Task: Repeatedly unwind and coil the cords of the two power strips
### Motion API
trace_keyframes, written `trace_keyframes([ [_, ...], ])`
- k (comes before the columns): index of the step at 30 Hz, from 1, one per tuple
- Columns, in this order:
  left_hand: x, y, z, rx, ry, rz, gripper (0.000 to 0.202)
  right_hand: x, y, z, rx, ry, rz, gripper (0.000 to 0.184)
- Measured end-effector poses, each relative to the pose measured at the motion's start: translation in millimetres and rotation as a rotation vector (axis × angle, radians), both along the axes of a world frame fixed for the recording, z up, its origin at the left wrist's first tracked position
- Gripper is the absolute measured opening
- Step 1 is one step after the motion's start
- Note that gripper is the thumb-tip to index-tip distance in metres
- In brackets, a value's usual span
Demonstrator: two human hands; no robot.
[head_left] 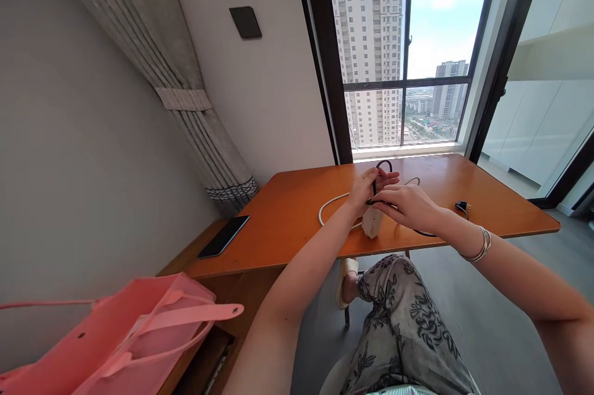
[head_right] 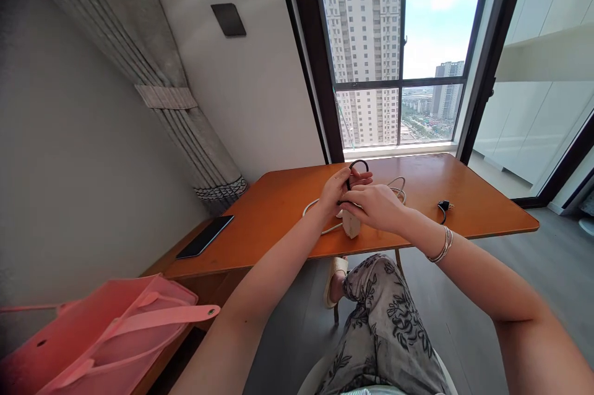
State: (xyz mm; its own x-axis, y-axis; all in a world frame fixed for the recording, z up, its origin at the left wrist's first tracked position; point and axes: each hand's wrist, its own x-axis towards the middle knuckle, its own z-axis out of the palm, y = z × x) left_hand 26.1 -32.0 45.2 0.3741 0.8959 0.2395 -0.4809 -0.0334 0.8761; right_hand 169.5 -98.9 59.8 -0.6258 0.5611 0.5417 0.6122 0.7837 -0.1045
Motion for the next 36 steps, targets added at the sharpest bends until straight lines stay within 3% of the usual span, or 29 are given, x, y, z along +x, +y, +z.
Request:
trace_keyframes([
  [3,3,-1,-3.1,0.018,-0.028,-0.053,0.045,4,12,12.7,-0.037,0.126,0.043,0.024],
  [6,7,-2,-6.7,0.038,-0.011,-0.058,0.052,8,27,19.2,-0.031,0.313,-0.036,0.018],
  [9,8,-4,-8.6,0.019,0.052,-0.030,0.054,14,42,21.1,-0.013,0.470,-0.147,0.029],
  [12,6,-6,-7.8,0.017,0.089,-0.015,0.052,20,54,18.8,-0.073,0.528,-0.171,0.034],
  [21,-10,-1,-3.1,-0.003,0.052,-0.113,0.040,32,72,-6.0,-0.400,0.673,0.043,0.043],
  [30,-18,2,2.1,-0.072,0.125,-0.304,0.037,32,75,-9.2,-0.548,0.798,0.038,0.038],
  [36,-20,-11,8.0,-0.100,0.136,-0.309,0.042,25,67,-18.6,-0.762,0.902,0.228,0.046],
])
